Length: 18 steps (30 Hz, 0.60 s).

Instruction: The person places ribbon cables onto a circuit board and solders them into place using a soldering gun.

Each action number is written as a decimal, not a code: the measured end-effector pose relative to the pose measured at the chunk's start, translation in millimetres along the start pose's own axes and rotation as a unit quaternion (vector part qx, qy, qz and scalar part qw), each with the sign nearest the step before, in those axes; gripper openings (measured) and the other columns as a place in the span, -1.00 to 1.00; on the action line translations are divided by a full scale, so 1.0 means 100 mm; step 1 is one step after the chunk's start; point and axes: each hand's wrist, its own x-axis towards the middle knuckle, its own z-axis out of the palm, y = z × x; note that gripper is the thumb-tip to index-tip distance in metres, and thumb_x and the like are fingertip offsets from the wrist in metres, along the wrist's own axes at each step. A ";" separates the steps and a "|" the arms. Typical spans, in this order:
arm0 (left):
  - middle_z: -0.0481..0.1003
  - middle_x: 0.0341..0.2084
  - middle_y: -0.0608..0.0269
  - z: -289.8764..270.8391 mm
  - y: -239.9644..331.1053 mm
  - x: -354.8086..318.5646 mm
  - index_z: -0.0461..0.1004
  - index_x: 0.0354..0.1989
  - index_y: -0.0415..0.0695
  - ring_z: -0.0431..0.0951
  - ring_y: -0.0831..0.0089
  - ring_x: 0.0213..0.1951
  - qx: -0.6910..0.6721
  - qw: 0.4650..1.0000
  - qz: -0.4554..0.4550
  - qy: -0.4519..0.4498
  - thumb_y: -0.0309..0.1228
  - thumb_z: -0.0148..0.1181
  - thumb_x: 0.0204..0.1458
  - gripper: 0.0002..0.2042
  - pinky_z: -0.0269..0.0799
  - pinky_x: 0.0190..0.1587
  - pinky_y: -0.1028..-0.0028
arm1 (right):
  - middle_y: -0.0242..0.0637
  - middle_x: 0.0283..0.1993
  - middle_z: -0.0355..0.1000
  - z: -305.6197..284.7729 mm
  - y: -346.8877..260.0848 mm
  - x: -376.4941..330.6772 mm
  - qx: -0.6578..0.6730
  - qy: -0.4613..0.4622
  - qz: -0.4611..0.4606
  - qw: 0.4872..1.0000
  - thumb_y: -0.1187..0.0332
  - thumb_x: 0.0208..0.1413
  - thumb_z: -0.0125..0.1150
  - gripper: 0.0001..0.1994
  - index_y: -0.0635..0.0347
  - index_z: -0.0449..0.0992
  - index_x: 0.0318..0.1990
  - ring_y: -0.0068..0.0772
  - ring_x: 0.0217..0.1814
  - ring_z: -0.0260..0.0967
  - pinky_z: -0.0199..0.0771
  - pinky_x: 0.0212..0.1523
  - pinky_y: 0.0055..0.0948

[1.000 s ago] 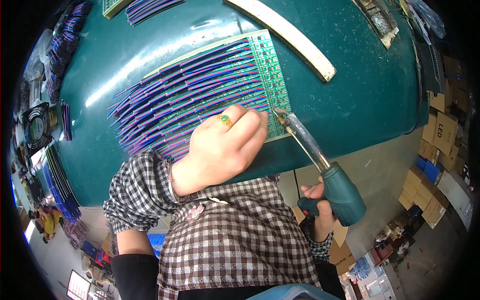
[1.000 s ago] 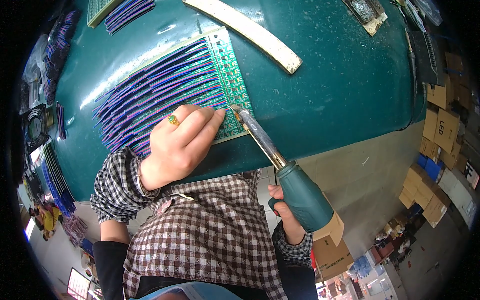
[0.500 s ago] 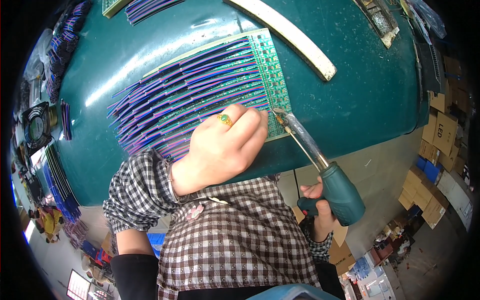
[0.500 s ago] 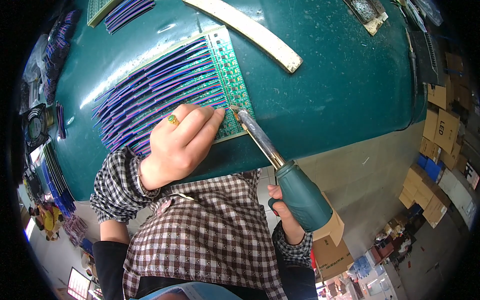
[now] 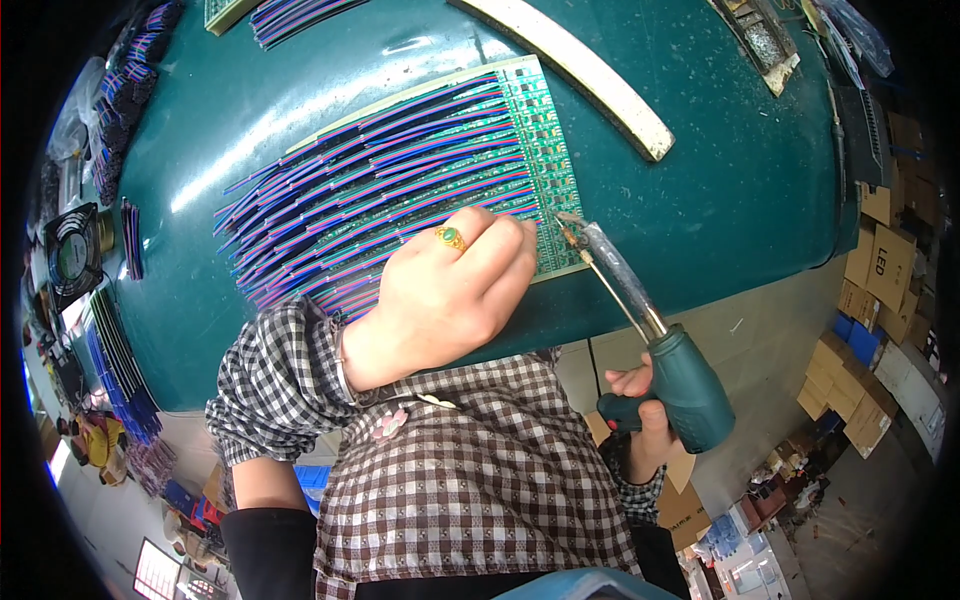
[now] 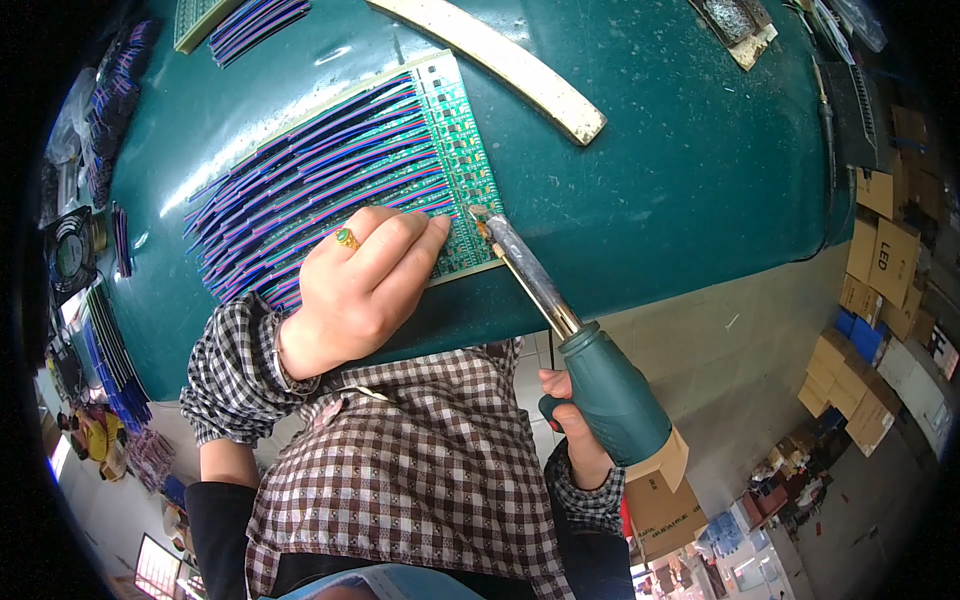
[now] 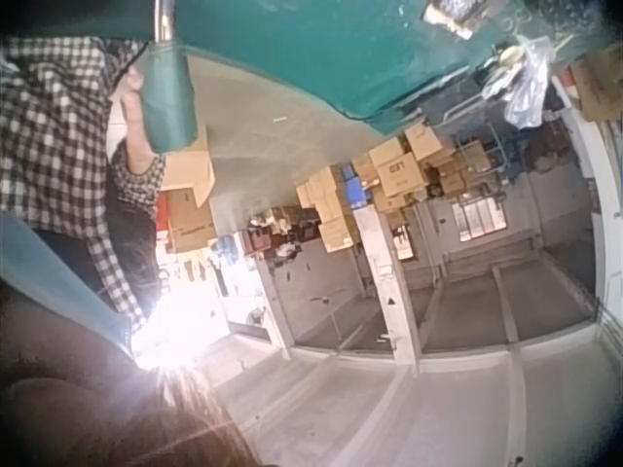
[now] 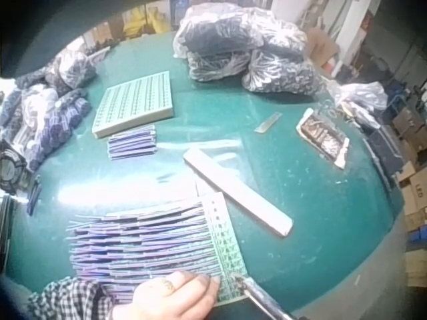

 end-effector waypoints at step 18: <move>0.37 -0.39 0.31 0.00 0.01 0.01 0.50 -0.28 -0.23 0.40 0.49 -0.39 0.003 1.000 0.004 -0.001 -0.42 0.11 -0.30 -0.68 0.35 -0.51 0.60 | -0.14 -0.31 0.38 -0.02 0.02 -0.01 0.015 -0.008 -0.007 1.000 0.16 0.14 0.22 -0.40 0.60 0.26 0.09 -0.25 -0.28 0.41 0.57 -0.12 -0.10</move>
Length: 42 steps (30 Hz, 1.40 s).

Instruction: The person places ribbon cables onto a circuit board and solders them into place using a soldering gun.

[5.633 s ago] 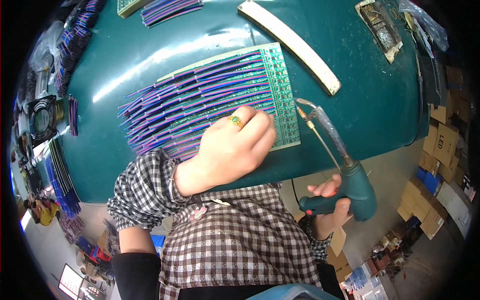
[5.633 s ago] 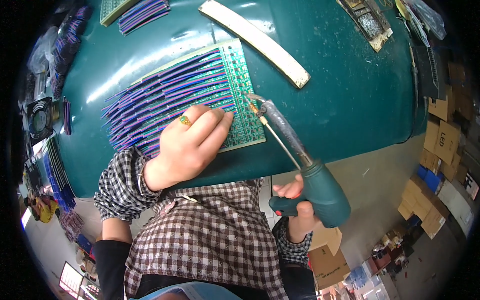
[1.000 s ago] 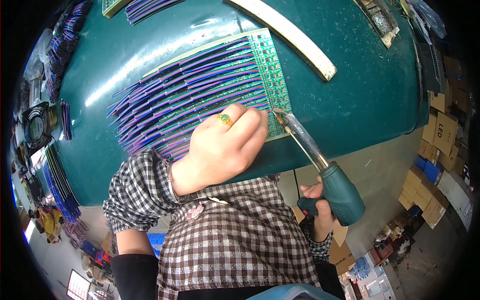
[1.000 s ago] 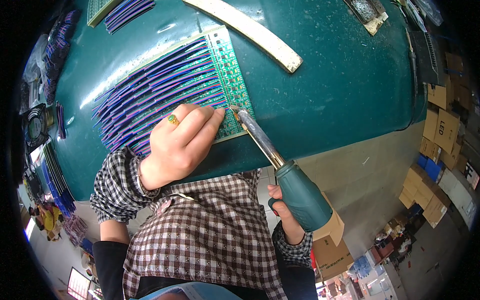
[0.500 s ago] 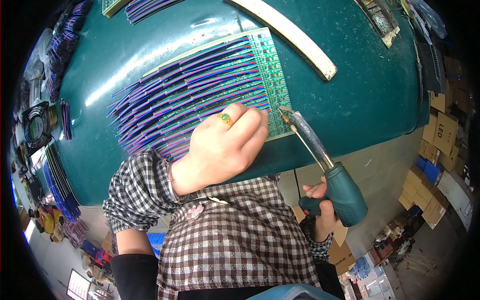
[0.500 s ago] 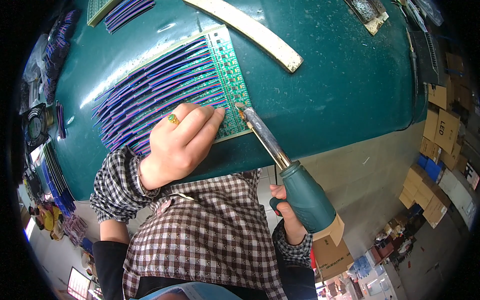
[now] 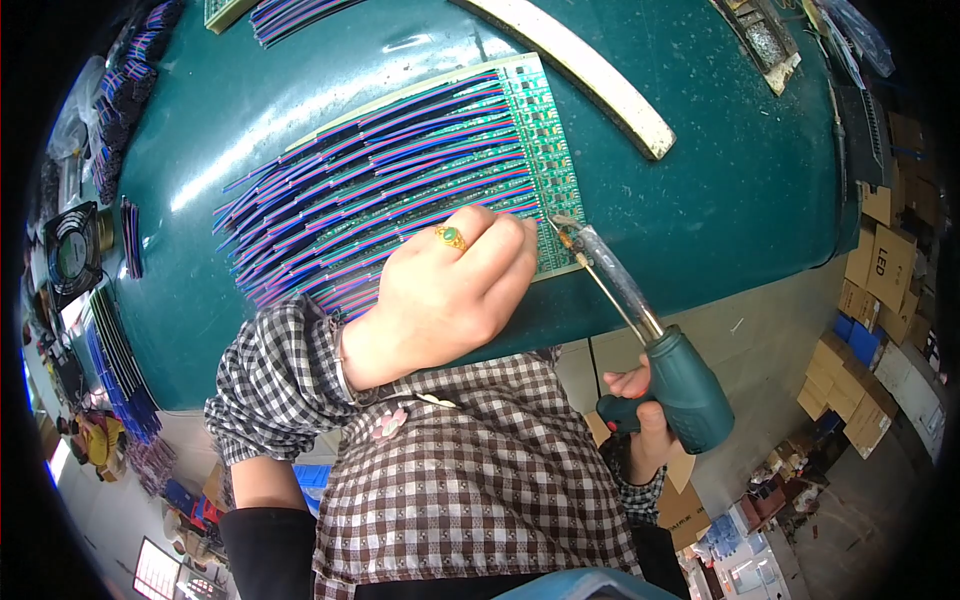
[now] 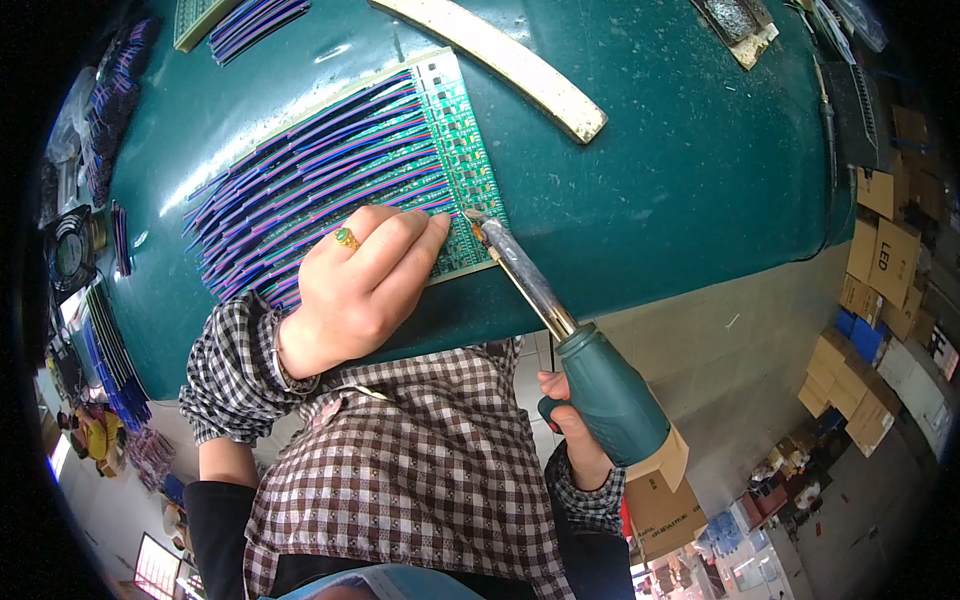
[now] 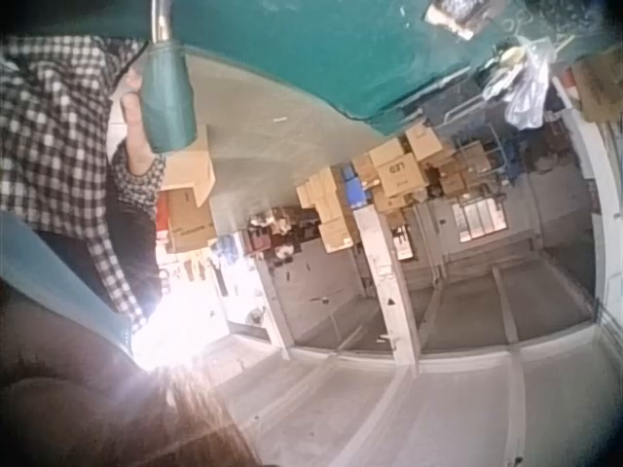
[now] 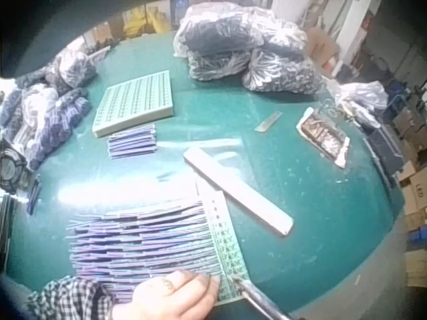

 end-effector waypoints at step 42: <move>0.36 -0.41 0.35 0.01 -0.01 -0.01 0.51 -0.28 -0.20 0.42 0.51 -0.37 -0.010 1.000 -0.010 0.006 -0.43 0.13 -0.28 -0.70 0.37 -0.49 0.60 | -0.13 -0.33 0.37 0.00 0.00 -0.01 -0.006 -0.003 -0.010 1.000 0.19 0.15 0.21 -0.42 0.62 0.26 0.08 -0.26 -0.30 0.40 0.58 -0.13 -0.09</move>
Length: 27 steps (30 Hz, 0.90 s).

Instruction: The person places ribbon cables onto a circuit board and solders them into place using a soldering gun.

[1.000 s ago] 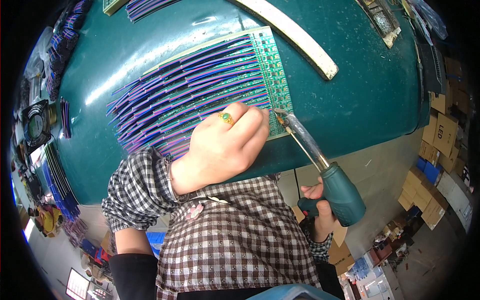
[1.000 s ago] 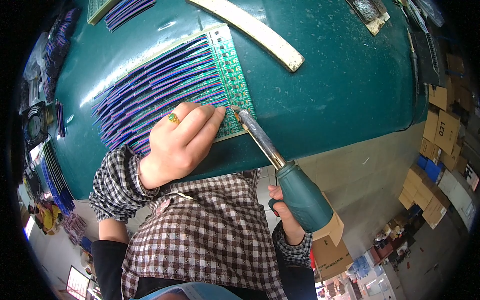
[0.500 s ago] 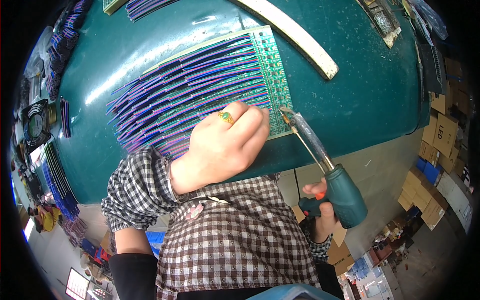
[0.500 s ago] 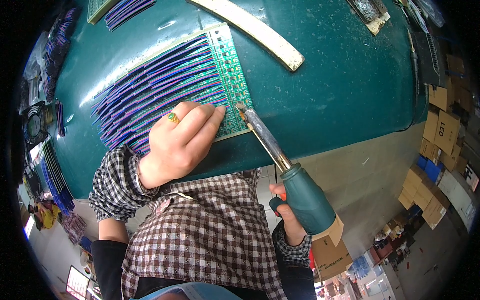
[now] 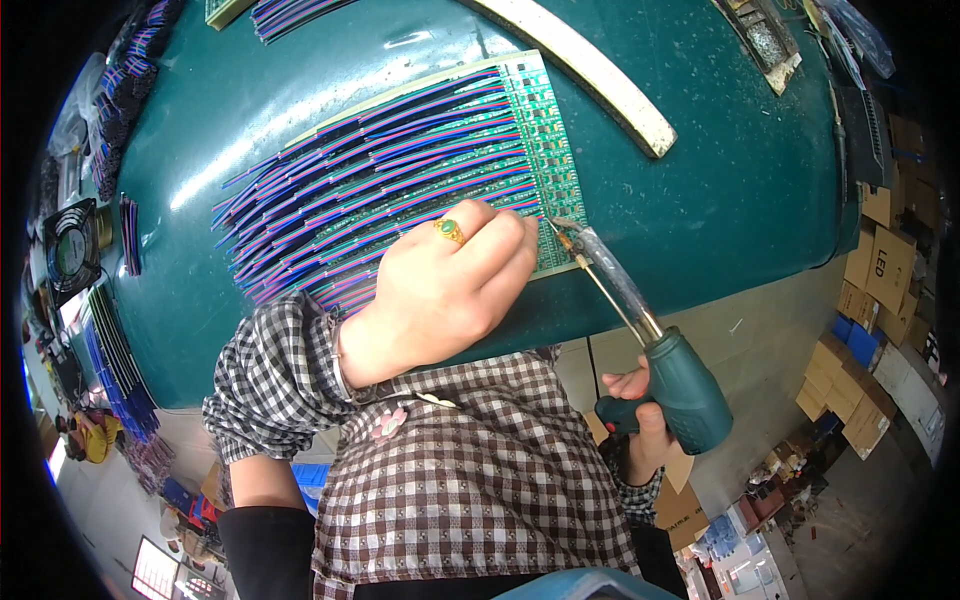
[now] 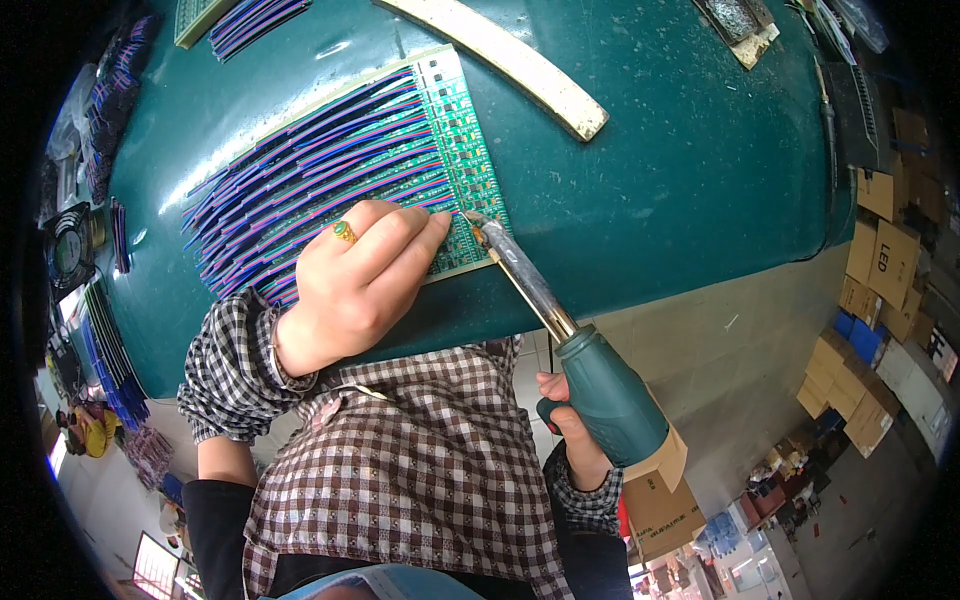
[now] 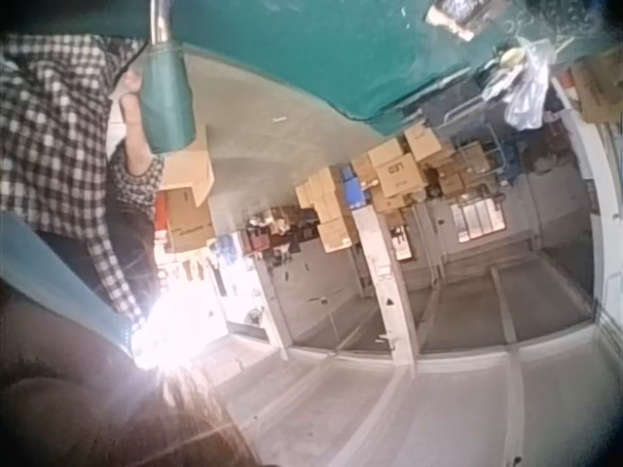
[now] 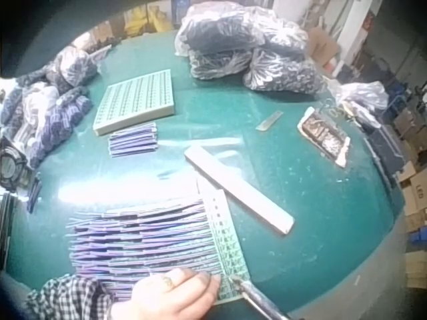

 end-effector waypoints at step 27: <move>0.36 -0.41 0.36 -0.01 0.00 0.01 0.51 -0.30 -0.19 0.42 0.52 -0.37 0.001 1.000 0.004 0.002 -0.45 0.13 -0.27 -0.73 0.36 -0.49 0.60 | -0.13 -0.33 0.37 0.02 0.01 0.01 0.012 0.002 -0.005 1.000 0.22 0.13 0.24 -0.42 0.63 0.27 0.07 -0.26 -0.34 0.39 0.59 -0.13 -0.07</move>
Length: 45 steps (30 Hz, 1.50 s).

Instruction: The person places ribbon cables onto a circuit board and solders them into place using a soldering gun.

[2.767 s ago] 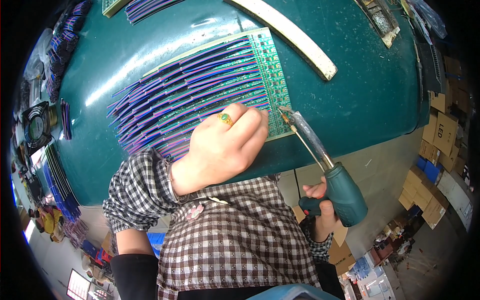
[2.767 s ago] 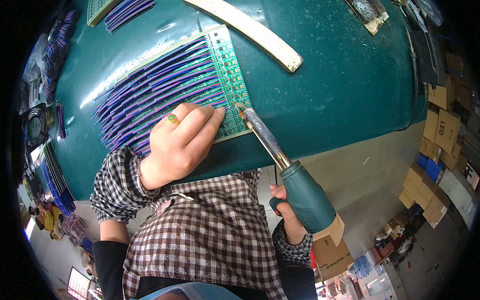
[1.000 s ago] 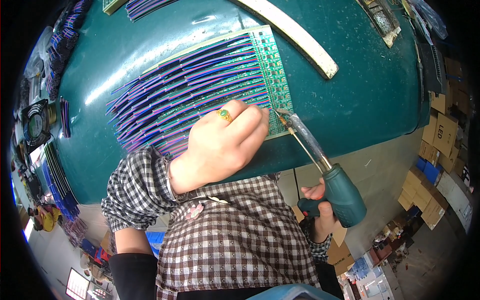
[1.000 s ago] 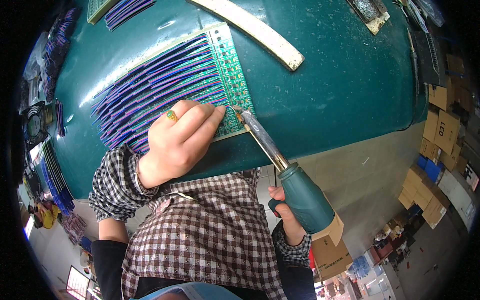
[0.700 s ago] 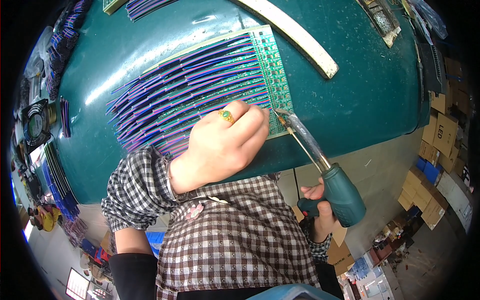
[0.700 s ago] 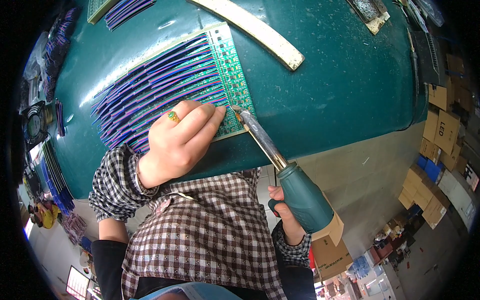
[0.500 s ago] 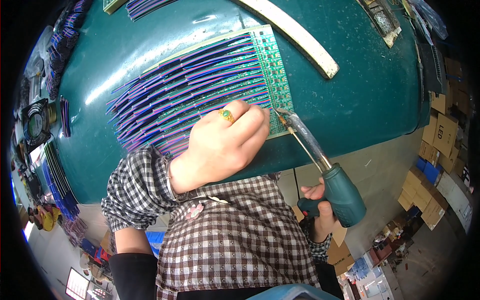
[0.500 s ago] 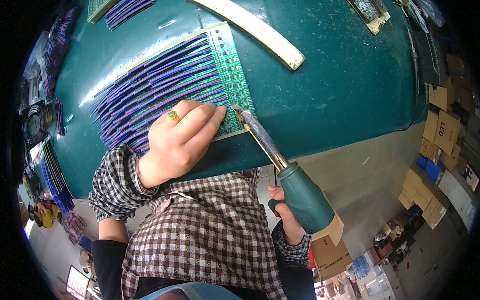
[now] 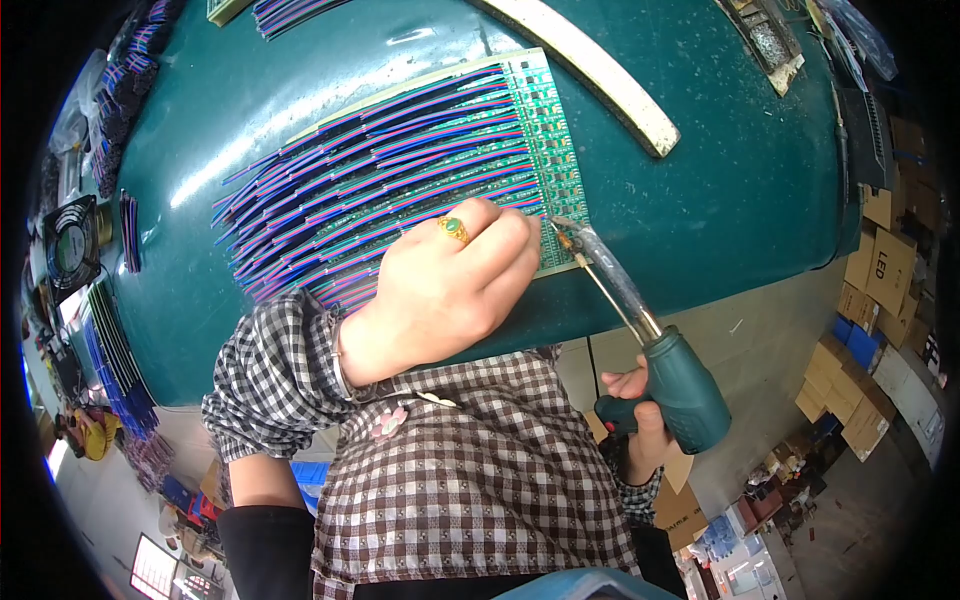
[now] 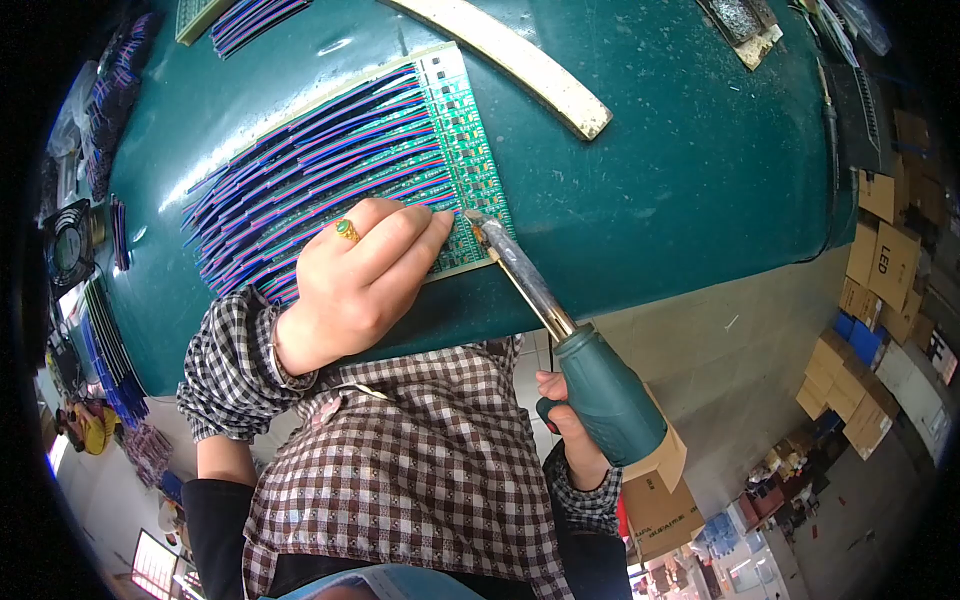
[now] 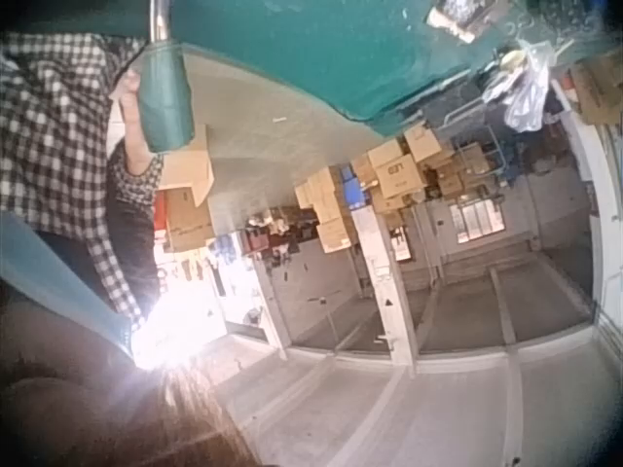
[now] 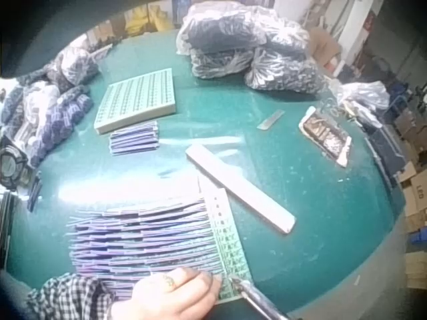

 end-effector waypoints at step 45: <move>0.44 -0.46 0.16 -0.51 -1.53 0.18 0.47 -0.42 -0.11 0.49 0.12 -0.32 0.042 0.974 -0.219 -0.048 -0.45 0.21 -0.04 -0.94 0.42 -0.27 0.24 | -0.29 -0.41 0.31 0.02 -0.04 0.54 0.131 0.135 -0.059 0.980 -0.03 0.28 -0.06 -0.46 0.42 0.30 0.00 -0.43 -0.39 0.35 0.56 -0.36 -0.34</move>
